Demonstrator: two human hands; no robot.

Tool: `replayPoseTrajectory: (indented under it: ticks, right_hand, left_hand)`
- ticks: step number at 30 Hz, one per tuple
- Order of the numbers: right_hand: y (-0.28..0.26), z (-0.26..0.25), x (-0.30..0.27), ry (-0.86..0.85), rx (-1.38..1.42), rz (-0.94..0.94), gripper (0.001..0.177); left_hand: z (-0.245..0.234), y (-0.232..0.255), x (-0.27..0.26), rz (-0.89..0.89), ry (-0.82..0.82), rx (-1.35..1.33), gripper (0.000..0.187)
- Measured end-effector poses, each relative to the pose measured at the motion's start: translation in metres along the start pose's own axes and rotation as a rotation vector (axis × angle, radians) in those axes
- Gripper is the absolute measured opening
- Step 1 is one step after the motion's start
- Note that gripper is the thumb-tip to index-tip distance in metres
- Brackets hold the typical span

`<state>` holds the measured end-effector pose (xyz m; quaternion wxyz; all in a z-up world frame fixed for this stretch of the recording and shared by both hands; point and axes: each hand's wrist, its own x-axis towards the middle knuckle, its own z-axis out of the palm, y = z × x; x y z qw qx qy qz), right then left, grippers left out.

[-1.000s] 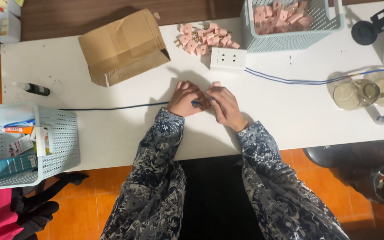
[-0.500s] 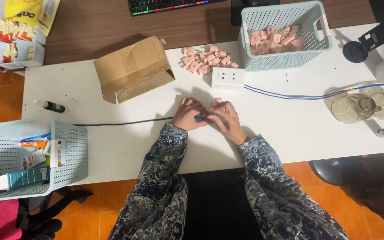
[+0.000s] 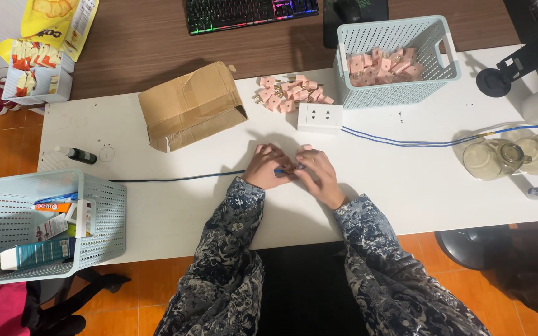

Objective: Assembling an electrical socket by inserting small plastic components and using a screwdriver

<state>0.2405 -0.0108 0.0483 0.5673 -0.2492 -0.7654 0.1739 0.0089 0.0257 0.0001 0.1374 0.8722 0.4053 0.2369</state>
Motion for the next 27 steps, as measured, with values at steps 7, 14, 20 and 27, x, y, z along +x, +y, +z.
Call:
replayPoseTrajectory:
  ticks: [7,14,20,27]
  right_hand:
    - [0.019,0.004,-0.018,0.019,-0.041,-0.024,0.036]
    - [-0.005,0.002,0.002,0.024,-0.036,-0.009,0.036]
    - [0.021,0.002,-0.022,0.033,-0.051,-0.015,0.038]
    - [0.003,0.003,-0.006,0.036,-0.054,-0.017,0.038]
  left_hand:
    - [-0.003,0.001,-0.001,0.000,-0.023,-0.002,0.036]
    - [-0.007,0.006,0.001,-0.002,-0.035,0.034,0.029]
    - [-0.004,0.005,0.000,-0.025,-0.031,0.017,0.034]
    - [0.001,0.002,-0.002,-0.005,-0.012,0.037,0.031]
